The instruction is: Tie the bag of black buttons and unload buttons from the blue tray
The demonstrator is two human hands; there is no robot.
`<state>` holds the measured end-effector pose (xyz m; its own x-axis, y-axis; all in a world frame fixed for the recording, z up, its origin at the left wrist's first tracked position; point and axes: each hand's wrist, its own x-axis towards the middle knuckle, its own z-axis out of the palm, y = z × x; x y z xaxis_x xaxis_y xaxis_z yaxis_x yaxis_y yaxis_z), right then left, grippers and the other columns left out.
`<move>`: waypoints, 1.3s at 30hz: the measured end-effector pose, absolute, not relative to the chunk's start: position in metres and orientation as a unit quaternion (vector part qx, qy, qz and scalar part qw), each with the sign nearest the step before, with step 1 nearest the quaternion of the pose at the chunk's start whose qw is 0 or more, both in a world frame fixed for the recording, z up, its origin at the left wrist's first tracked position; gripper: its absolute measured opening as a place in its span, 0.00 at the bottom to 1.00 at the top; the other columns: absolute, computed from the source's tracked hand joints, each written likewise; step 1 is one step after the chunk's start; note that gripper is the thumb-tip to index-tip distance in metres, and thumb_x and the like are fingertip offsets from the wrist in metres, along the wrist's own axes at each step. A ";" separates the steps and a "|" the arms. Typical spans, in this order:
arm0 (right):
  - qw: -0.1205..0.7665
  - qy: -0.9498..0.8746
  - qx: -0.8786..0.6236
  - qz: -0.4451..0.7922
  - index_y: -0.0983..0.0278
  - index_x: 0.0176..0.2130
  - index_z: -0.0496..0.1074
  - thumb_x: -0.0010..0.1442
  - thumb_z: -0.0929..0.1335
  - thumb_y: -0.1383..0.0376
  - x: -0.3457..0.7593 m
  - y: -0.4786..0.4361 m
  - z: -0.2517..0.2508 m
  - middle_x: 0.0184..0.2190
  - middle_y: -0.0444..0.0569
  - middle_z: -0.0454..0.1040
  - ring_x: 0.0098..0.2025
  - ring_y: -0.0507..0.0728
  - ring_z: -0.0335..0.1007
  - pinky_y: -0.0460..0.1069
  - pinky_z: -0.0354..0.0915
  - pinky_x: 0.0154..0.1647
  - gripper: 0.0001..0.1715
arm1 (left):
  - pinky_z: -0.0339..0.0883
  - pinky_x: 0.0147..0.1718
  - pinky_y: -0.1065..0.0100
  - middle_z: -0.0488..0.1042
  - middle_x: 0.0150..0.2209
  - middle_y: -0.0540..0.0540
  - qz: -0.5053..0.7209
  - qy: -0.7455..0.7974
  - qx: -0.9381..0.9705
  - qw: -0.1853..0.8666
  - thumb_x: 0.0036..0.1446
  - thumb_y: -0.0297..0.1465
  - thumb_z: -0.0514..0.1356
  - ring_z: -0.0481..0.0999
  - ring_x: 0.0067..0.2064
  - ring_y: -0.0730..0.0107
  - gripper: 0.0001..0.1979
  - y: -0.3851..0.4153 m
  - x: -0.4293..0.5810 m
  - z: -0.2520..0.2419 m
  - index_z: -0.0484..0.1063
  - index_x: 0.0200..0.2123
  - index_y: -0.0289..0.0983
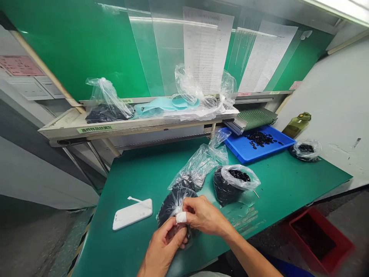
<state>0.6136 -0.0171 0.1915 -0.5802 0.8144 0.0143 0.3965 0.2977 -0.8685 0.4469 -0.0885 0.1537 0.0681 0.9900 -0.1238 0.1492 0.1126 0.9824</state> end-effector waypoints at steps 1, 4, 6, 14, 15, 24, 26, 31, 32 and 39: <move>0.228 -0.758 -0.383 0.475 0.63 0.29 0.65 0.59 0.71 0.65 0.614 -0.015 0.191 0.20 0.37 0.64 0.24 0.49 0.59 0.44 0.51 0.28 0.11 | 0.73 0.31 0.66 0.77 0.27 0.46 0.412 0.552 0.523 0.501 0.52 0.56 0.64 0.75 0.29 0.63 0.29 -0.089 0.447 0.151 0.77 0.41 0.36; 0.218 -0.765 -0.378 0.473 0.62 0.34 0.66 0.58 0.67 0.72 0.619 -0.014 0.193 0.23 0.38 0.66 0.26 0.50 0.62 0.44 0.53 0.29 0.06 | 0.73 0.29 0.67 0.77 0.25 0.47 0.440 0.563 0.517 0.471 0.54 0.57 0.62 0.75 0.27 0.65 0.28 -0.091 0.448 0.145 0.73 0.40 0.37; 0.206 -0.811 -0.396 0.378 0.62 0.38 0.67 0.57 0.65 0.75 0.622 -0.016 0.198 0.27 0.41 0.69 0.30 0.51 0.62 0.45 0.51 0.30 0.10 | 0.74 0.29 0.68 0.78 0.27 0.47 0.459 0.568 0.510 0.455 0.55 0.56 0.62 0.77 0.29 0.65 0.27 -0.091 0.446 0.144 0.71 0.41 0.38; 0.214 -0.775 -0.348 0.482 0.64 0.32 0.70 0.62 0.64 0.68 0.620 -0.015 0.200 0.24 0.42 0.65 0.27 0.50 0.57 0.46 0.51 0.29 0.07 | 0.74 0.30 0.73 0.81 0.36 0.46 0.474 0.559 0.612 0.297 0.58 0.46 0.63 0.80 0.36 0.64 0.15 -0.092 0.437 0.154 0.80 0.35 0.41; 0.227 -0.739 -0.327 0.544 0.65 0.32 0.71 0.64 0.64 0.63 0.618 -0.013 0.196 0.24 0.42 0.65 0.26 0.50 0.58 0.45 0.52 0.27 0.10 | 0.74 0.32 0.73 0.81 0.37 0.46 0.476 0.550 0.624 0.288 0.59 0.44 0.63 0.80 0.37 0.64 0.13 -0.093 0.438 0.156 0.80 0.35 0.42; 0.352 -0.830 -0.247 0.355 0.64 0.40 0.77 0.63 0.62 0.74 0.620 -0.021 0.169 0.31 0.45 0.70 0.33 0.51 0.64 0.46 0.57 0.37 0.15 | 0.71 0.25 0.73 0.75 0.24 0.49 0.525 0.551 0.493 0.422 0.48 0.50 0.69 0.74 0.26 0.69 0.21 -0.074 0.440 0.181 0.73 0.30 0.39; 0.351 -0.843 -0.263 0.311 0.64 0.42 0.76 0.60 0.62 0.77 0.619 -0.023 0.161 0.31 0.45 0.69 0.34 0.52 0.63 0.46 0.57 0.36 0.17 | 0.69 0.24 0.73 0.74 0.23 0.50 0.515 0.546 0.473 0.462 0.48 0.51 0.70 0.72 0.25 0.70 0.23 -0.070 0.438 0.182 0.71 0.31 0.38; 0.385 -0.836 -0.319 0.226 0.63 0.41 0.75 0.61 0.62 0.76 0.610 -0.025 0.145 0.32 0.45 0.67 0.35 0.53 0.62 0.47 0.56 0.36 0.15 | 0.71 0.30 0.70 0.76 0.30 0.47 0.482 0.563 0.543 0.394 0.59 0.52 0.60 0.73 0.30 0.68 0.22 -0.066 0.426 0.174 0.75 0.39 0.39; 0.390 -0.832 -0.326 0.221 0.64 0.40 0.74 0.62 0.62 0.76 0.609 -0.026 0.144 0.32 0.45 0.67 0.36 0.53 0.62 0.47 0.56 0.36 0.14 | 0.73 0.34 0.69 0.78 0.34 0.46 0.479 0.565 0.568 0.359 0.61 0.51 0.58 0.75 0.33 0.67 0.21 -0.065 0.424 0.172 0.76 0.40 0.39; 0.423 -0.793 -0.344 0.273 0.63 0.42 0.76 0.69 0.61 0.70 0.605 -0.029 0.151 0.34 0.46 0.65 0.38 0.54 0.62 0.47 0.58 0.38 0.15 | 0.72 0.33 0.70 0.77 0.44 0.44 0.420 0.539 0.679 0.268 0.63 0.42 0.59 0.76 0.36 0.67 0.13 -0.058 0.433 0.170 0.79 0.43 0.43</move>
<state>0.6054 -0.0294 0.1513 -0.4056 0.7760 0.4831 0.3142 0.6146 -0.7236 0.4328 -0.0584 0.1697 0.0669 0.9573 0.2811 0.5077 -0.2752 0.8164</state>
